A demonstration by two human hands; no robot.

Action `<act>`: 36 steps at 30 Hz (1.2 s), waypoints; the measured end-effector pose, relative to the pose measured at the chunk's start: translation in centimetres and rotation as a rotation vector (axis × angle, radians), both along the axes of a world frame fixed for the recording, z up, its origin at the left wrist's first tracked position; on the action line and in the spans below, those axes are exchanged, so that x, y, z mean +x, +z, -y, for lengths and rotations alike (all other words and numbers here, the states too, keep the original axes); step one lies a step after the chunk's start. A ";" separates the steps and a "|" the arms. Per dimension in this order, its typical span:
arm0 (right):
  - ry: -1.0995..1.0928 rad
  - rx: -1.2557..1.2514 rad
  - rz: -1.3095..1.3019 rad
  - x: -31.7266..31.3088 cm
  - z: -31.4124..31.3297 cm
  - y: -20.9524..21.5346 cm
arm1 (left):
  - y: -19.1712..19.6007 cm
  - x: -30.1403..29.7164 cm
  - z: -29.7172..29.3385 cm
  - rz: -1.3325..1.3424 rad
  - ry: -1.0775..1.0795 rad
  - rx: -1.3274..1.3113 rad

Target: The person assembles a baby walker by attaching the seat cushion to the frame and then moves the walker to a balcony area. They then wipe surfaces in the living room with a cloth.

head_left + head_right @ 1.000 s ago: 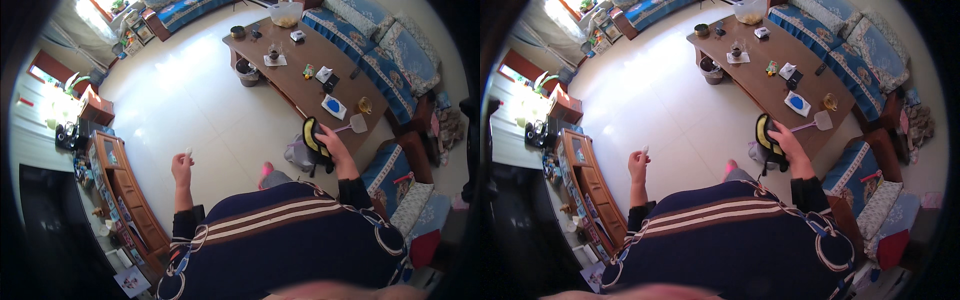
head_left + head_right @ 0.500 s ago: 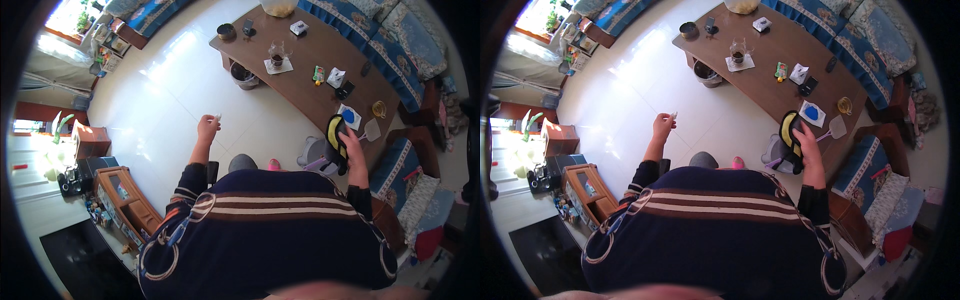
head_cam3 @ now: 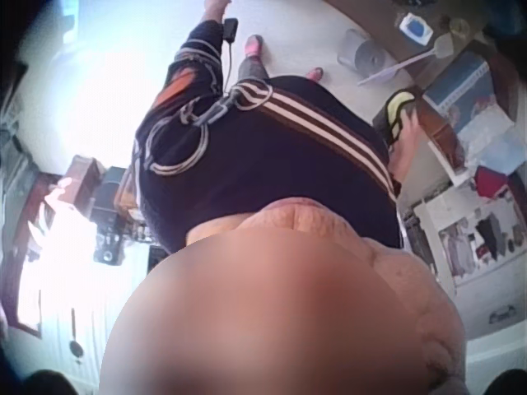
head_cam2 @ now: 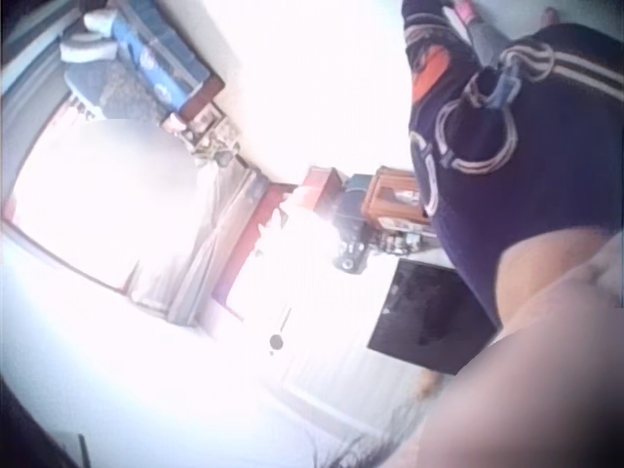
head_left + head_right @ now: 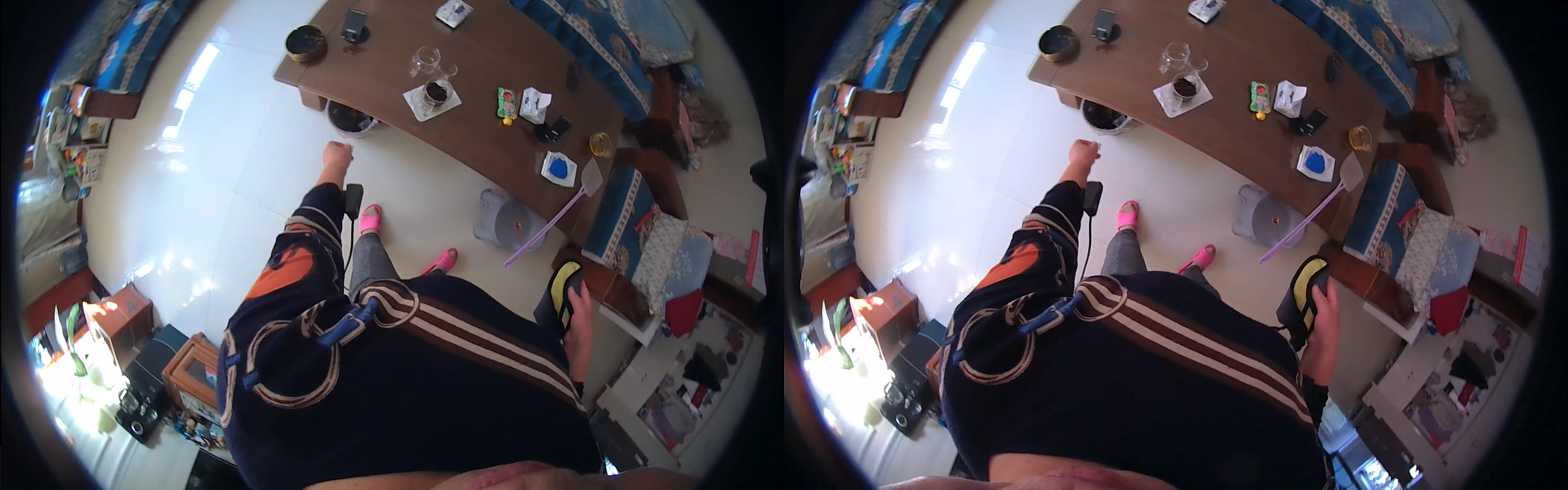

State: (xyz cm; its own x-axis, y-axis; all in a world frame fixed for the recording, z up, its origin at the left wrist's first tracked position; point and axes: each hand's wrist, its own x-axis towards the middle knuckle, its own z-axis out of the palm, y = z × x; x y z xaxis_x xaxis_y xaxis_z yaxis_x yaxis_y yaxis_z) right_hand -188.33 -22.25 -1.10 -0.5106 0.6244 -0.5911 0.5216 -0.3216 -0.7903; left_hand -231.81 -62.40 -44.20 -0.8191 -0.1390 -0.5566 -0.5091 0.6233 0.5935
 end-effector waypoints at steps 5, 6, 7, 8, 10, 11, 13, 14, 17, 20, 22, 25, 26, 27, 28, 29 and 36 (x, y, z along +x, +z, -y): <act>-0.067 -0.014 0.125 -1.3 3.7 0.6 | -4.5 -6.1 -1.5 -0.077 0.312 0.334; -0.066 -0.022 0.120 -1.2 4.1 0.5 | -5.2 -5.9 -1.6 -0.154 0.240 0.218; -0.098 -0.035 0.143 -1.2 4.4 0.3 | -5.9 -5.6 -1.5 -0.155 0.148 0.102; -0.084 -0.041 0.114 -1.2 4.6 0.1 | -6.7 -4.7 -1.2 -0.145 0.070 -0.032; -0.126 -0.032 0.115 -0.9 4.8 -0.3 | -8.5 -2.7 -0.6 -0.134 -0.070 -0.064; -0.177 -0.022 0.121 -0.6 4.7 -0.5 | -9.5 -1.6 -0.5 -0.128 -0.149 -0.079; -0.185 -0.040 0.036 0.1 4.5 -1.0 | -11.7 0.9 -0.2 -0.059 -0.291 -0.054; -0.181 -0.048 0.043 0.6 4.3 -1.1 | -12.7 2.3 -0.1 -0.014 -0.427 -0.038; -0.204 -0.049 -0.018 3.7 3.7 -1.3 | -14.4 7.1 -0.9 0.288 -1.164 -0.345; -0.321 -0.015 -0.007 9.3 3.0 -1.0 | -13.7 12.8 -2.8 0.313 -1.199 -0.369; -0.407 -0.006 -0.013 14.7 3.2 -0.6 | -11.8 14.9 -4.3 0.194 -1.369 -0.360; -0.495 -0.021 -0.108 25.0 3.8 -0.9 | -8.8 16.7 -9.0 0.220 -1.232 -0.361; -0.521 0.010 -0.136 28.7 4.0 -1.2 | -7.4 17.0 -11.0 0.132 -1.342 -0.416; -0.550 0.023 -0.162 32.8 2.4 -2.2 | -6.5 18.3 -14.0 0.135 -1.222 -0.312; -0.580 0.063 -0.223 37.0 2.9 -2.2 | -4.5 19.1 -15.8 -0.388 -1.946 -0.664; -0.684 0.096 -0.190 40.9 2.7 -2.5 | -2.5 20.7 -18.1 -0.453 -2.004 -0.758; -1.126 0.142 -0.455 61.6 1.3 -1.5 | 10.9 35.5 -35.9 -0.301 -1.862 -0.080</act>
